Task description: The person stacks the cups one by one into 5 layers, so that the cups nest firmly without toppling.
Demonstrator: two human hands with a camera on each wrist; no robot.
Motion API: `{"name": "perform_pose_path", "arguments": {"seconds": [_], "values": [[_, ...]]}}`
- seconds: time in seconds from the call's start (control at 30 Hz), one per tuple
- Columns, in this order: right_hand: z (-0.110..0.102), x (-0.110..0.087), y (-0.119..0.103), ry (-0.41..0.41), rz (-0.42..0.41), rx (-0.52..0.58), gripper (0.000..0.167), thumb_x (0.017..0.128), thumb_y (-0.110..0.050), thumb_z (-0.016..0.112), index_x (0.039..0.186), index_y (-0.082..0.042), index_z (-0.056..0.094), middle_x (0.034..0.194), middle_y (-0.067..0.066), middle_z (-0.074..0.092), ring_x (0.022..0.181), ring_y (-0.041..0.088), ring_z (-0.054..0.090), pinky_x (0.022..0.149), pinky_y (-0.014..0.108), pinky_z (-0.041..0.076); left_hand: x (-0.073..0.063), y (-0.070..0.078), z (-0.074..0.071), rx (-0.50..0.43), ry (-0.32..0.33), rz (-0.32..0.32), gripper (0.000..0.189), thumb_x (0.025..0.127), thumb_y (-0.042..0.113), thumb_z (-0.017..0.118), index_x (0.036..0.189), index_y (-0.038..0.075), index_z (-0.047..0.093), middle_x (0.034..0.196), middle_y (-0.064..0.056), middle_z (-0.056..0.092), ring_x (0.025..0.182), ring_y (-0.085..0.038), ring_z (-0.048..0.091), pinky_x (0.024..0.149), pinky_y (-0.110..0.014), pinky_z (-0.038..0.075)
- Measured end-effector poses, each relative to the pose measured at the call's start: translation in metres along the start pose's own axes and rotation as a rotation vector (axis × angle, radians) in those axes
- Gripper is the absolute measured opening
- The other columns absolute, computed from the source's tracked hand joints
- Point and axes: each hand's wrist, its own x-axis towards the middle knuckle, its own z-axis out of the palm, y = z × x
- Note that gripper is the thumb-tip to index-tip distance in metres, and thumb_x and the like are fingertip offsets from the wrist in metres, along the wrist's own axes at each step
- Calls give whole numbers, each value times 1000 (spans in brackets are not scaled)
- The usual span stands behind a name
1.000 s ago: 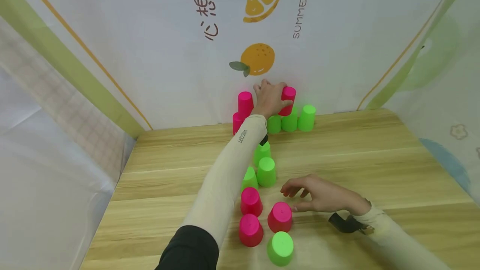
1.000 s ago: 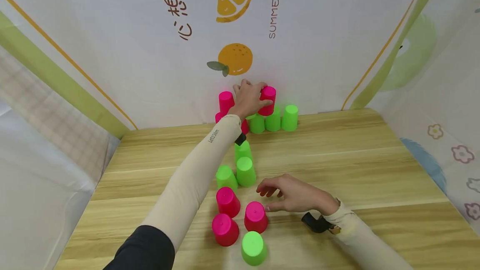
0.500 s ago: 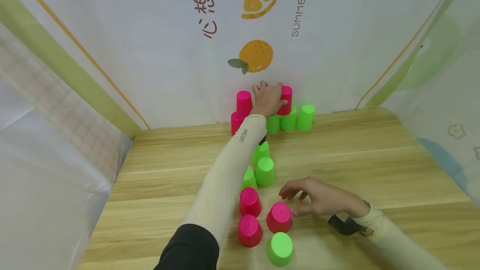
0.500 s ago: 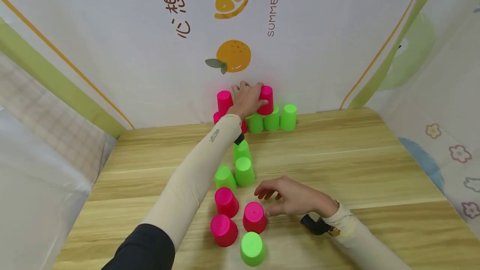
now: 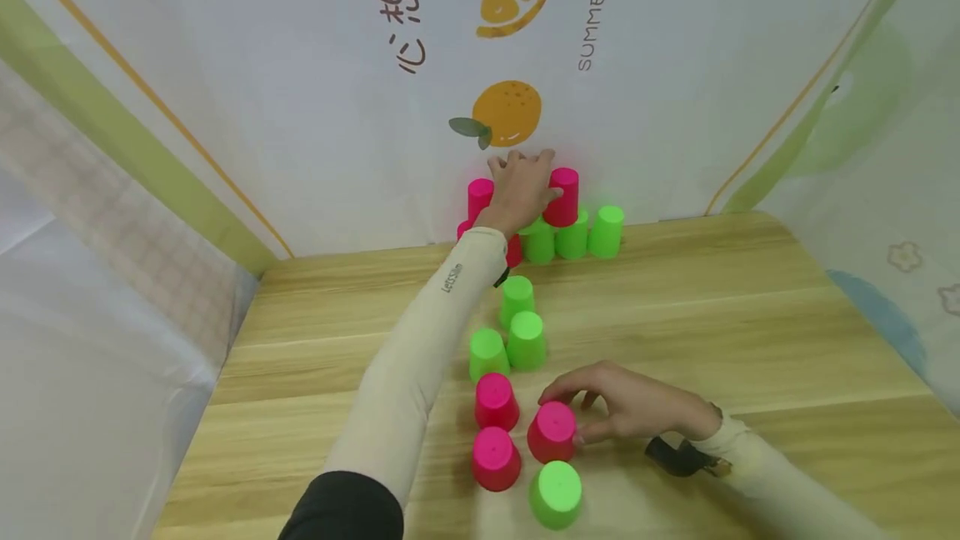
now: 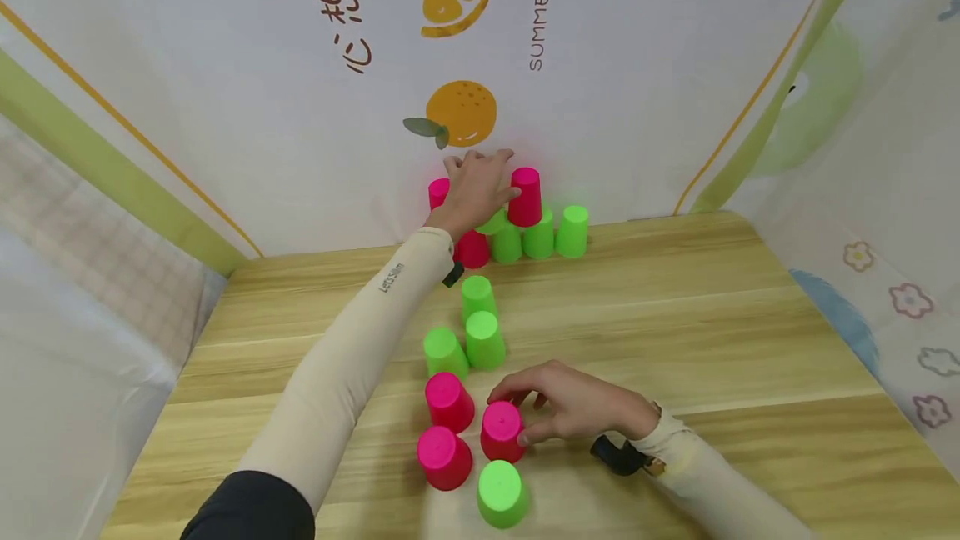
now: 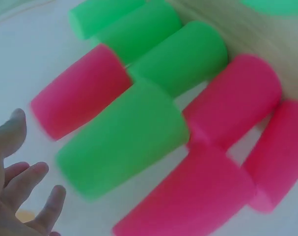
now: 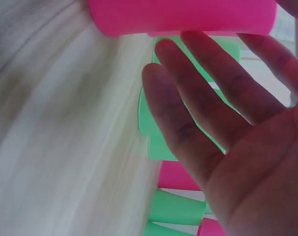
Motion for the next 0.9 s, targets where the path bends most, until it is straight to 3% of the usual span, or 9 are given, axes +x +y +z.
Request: {"name": "perform_pose_path", "arguments": {"seconds": [0.2, 0.33, 0.4, 0.53, 0.67, 0.9], "values": [[5, 4, 1, 6, -10, 36, 50, 89, -18, 77, 135, -10, 61, 130, 2, 69, 114, 5, 65, 92, 29, 59, -40, -16, -30, -67, 0, 87, 62, 97, 39, 66, 150, 17, 43, 147, -1, 58, 134, -28, 48, 101, -50, 30], [8, 6, 1, 20, -28, 49, 48, 87, -16, 78, 133, -10, 63, 128, -1, 70, 112, 5, 65, 91, 28, 59, -82, -29, -44, -155, -48, 171, 59, 96, 36, 67, 147, 13, 47, 140, -3, 62, 128, -26, 54, 99, -49, 33], [8, 7, 1, 23, -29, 65, 48, 87, -16, 78, 132, -10, 63, 127, -2, 70, 111, 5, 66, 91, 28, 59, -108, -37, -47, -225, -76, 217, 57, 95, 33, 69, 144, 11, 50, 137, -4, 63, 126, -24, 57, 104, -47, 38], [8, 10, 2, 16, -35, 95, 47, 88, -17, 77, 132, -10, 63, 125, -2, 70, 108, 8, 67, 91, 28, 60, -166, -51, -45, -351, -128, 276, 51, 94, 28, 71, 138, 8, 56, 135, -4, 65, 124, -22, 61, 107, -43, 50], [6, 14, 3, 10, -57, 107, 46, 89, -18, 77, 132, -10, 63, 123, -3, 71, 106, 9, 68, 89, 29, 60, -217, -55, -35, -457, -174, 248, 48, 95, 27, 70, 136, 7, 57, 134, -6, 65, 123, -24, 63, 106, -44, 53], [3, 20, 8, 3, -94, 92, 46, 90, -19, 76, 132, -6, 62, 124, -1, 71, 109, 7, 67, 89, 30, 61, -271, -54, -11, -643, -171, 180, 43, 96, 23, 68, 135, 8, 57, 128, -2, 69, 112, -19, 68, 93, -34, 58]]}}
